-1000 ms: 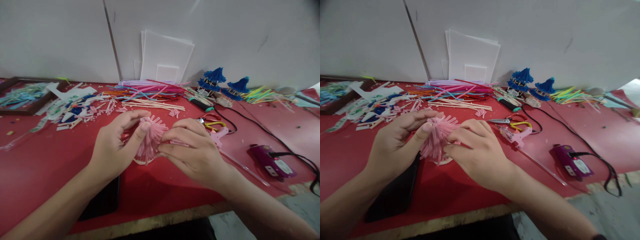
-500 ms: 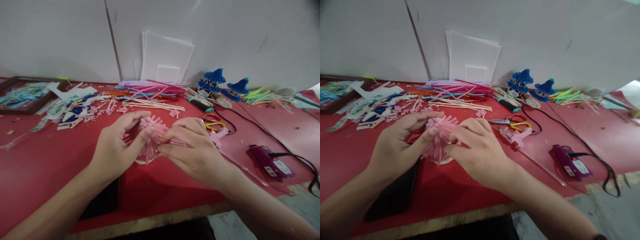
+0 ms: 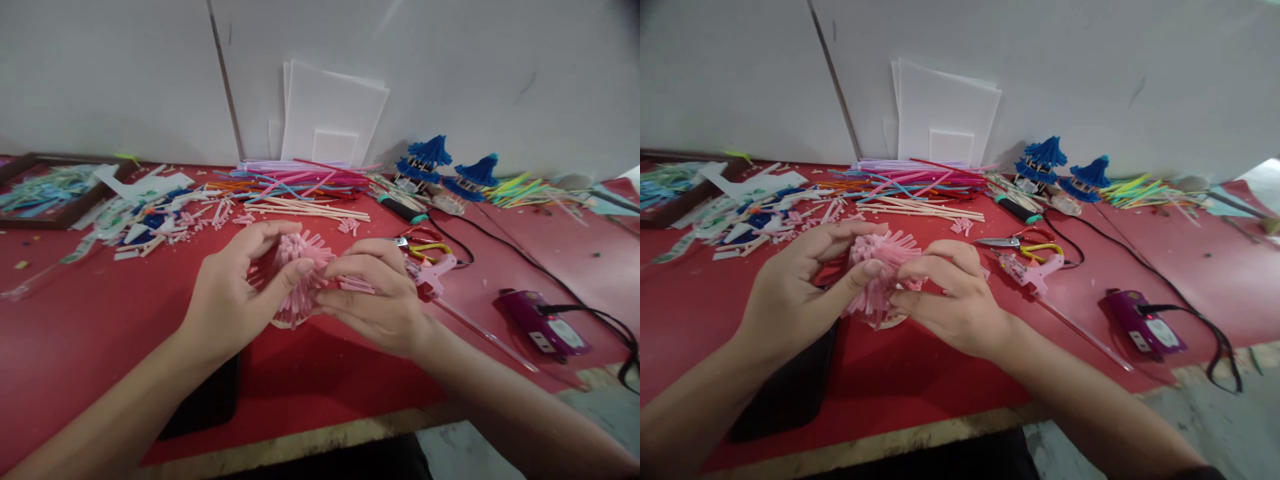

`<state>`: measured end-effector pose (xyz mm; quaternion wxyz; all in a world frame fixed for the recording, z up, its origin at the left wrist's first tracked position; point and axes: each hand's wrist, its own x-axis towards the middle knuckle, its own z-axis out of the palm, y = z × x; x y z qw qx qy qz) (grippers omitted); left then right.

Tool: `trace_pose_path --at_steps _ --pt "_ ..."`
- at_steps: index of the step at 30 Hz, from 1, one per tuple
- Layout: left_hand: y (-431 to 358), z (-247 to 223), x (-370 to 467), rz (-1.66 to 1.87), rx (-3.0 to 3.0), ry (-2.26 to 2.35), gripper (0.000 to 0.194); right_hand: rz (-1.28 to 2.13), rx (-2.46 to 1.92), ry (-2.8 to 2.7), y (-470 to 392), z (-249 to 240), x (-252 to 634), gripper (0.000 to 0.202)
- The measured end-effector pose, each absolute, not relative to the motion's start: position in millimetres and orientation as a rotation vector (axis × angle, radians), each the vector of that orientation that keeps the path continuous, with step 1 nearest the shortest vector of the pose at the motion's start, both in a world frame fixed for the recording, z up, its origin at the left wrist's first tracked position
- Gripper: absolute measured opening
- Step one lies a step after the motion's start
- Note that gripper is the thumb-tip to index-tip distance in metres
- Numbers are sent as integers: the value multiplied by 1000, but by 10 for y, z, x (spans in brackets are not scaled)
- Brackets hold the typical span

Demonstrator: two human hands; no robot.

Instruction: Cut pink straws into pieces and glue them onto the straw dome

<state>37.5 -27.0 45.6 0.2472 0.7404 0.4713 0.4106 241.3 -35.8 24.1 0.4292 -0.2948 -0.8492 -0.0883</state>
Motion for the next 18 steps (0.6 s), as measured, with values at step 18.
trace_pose_path --at_steps 18 --pt "-244 456 349 1380 1949 1059 25 -14 -1154 -2044 -100 366 2784 15"
